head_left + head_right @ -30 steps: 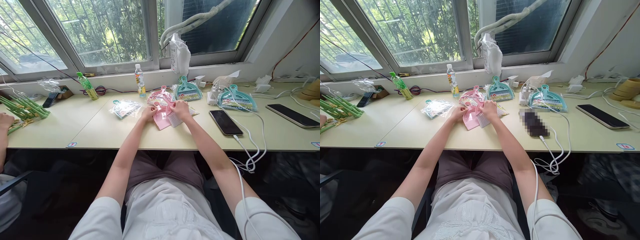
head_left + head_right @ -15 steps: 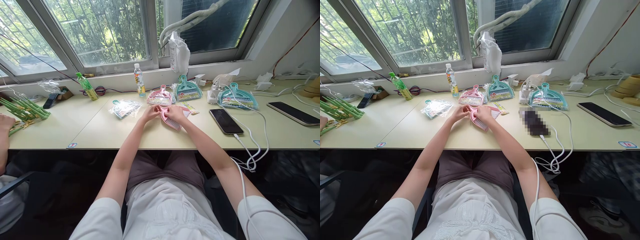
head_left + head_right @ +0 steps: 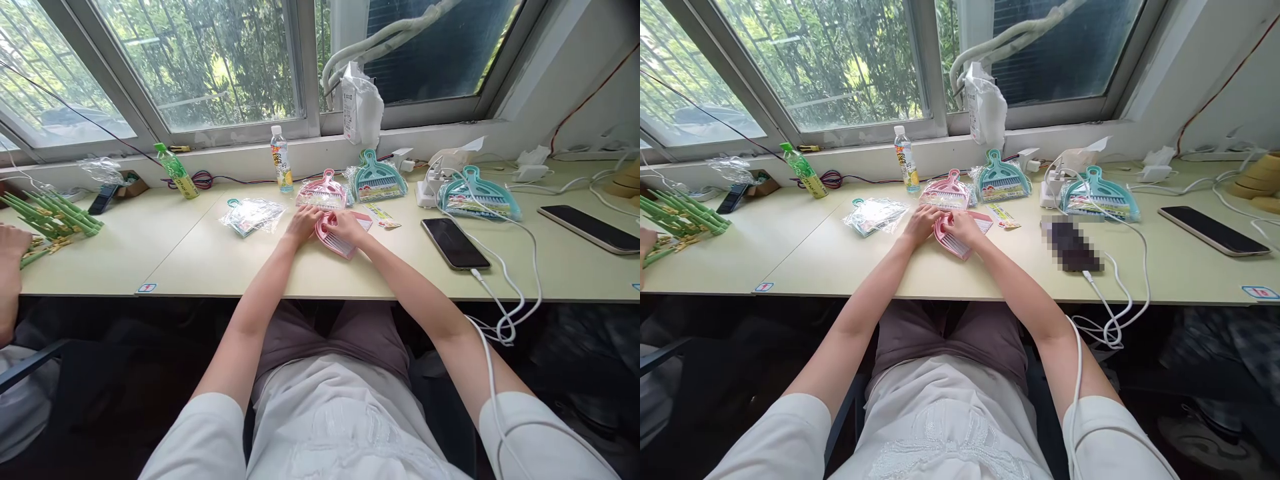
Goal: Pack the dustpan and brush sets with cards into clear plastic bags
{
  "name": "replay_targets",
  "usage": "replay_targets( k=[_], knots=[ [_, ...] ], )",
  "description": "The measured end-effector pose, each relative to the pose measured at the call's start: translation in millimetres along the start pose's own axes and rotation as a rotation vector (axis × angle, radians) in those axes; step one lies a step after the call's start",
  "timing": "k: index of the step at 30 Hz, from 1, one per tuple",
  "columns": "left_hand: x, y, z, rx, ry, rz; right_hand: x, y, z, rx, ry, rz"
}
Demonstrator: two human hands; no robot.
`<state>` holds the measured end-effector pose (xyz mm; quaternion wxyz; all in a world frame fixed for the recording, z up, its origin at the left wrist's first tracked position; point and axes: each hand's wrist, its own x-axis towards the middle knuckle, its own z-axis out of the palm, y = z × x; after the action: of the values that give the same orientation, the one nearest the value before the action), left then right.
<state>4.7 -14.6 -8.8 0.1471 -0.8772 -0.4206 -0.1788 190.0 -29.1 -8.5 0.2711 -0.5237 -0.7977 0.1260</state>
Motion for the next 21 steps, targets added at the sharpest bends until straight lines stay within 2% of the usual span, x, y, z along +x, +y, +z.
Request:
replay_targets(
  k=[7, 17, 21],
  knots=[
    [0, -4, -4.5, -0.027, 0.109, 0.017, 4, 9, -11, 0.164, 0.034, -0.003],
    [1, -3, -3.9, -0.052, 0.064, 0.054, 1, 15, -25, 0.315, -0.004, -0.014],
    [0, -4, -1.2, -0.034, 0.046, 0.043, -1, 12, -31, 0.336, -0.007, 0.028]
  ],
)
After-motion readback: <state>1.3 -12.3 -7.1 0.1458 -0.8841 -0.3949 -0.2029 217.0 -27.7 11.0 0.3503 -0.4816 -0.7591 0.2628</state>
